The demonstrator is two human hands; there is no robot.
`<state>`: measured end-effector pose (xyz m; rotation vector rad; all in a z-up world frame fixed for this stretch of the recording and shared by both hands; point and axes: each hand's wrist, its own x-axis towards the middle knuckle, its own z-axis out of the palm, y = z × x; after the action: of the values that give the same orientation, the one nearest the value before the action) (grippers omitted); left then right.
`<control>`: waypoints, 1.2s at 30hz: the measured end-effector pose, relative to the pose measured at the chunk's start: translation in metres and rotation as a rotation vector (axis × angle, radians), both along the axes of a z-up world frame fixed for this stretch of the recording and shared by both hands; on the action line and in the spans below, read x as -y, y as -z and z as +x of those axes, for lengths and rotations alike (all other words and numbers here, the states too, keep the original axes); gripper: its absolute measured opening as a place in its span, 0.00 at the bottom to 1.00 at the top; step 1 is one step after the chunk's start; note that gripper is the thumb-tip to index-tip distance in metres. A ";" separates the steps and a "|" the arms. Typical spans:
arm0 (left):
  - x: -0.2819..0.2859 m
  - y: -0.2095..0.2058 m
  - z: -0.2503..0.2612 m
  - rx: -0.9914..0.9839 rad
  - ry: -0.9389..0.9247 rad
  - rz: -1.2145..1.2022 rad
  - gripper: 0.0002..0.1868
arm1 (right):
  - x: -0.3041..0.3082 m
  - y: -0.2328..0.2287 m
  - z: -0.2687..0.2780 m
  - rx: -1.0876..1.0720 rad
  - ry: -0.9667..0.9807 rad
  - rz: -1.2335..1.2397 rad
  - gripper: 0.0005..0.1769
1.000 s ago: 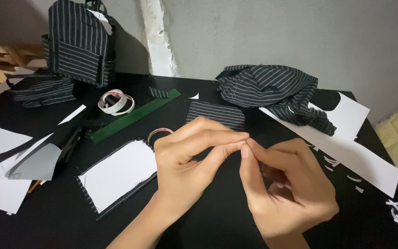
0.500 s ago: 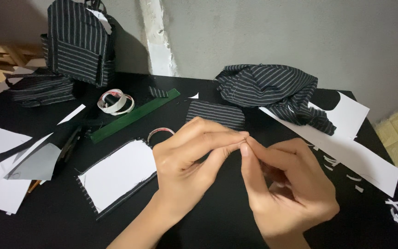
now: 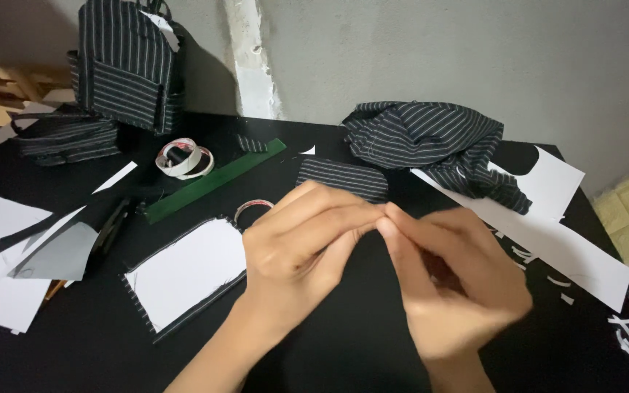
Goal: Sewing fabric components to assemble a small bag
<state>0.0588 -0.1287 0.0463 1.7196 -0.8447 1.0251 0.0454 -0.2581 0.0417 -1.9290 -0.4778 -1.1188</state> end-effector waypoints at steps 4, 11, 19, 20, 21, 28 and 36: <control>-0.010 0.008 0.000 -0.090 -0.067 0.086 0.06 | -0.008 0.014 0.018 -0.151 -0.254 0.246 0.05; -0.055 0.047 -0.015 -0.337 -0.341 0.113 0.03 | -0.054 0.074 0.047 -0.770 -0.644 0.803 0.01; -0.109 0.102 -0.034 -0.613 -0.451 0.058 0.03 | -0.056 0.133 0.079 -1.089 -0.798 1.152 0.05; -0.111 0.105 -0.036 -0.614 -0.456 0.056 0.03 | -0.058 0.135 0.076 -1.093 -0.800 1.149 0.05; -0.113 0.108 -0.037 -0.641 -0.419 0.006 0.04 | -0.060 0.137 0.072 -1.097 -0.804 1.119 0.06; -0.095 0.122 -0.040 -0.664 -0.273 -0.414 0.06 | -0.070 0.133 0.044 -0.939 -0.838 0.961 0.08; -0.058 0.132 -0.036 -0.753 -0.105 -0.681 0.09 | -0.066 0.121 0.019 -0.641 -0.795 0.760 0.06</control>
<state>0.0230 -0.0703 -0.0852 1.3772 0.0848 0.5430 0.0647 -0.1923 -0.0796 -1.1298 -0.3290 -0.0869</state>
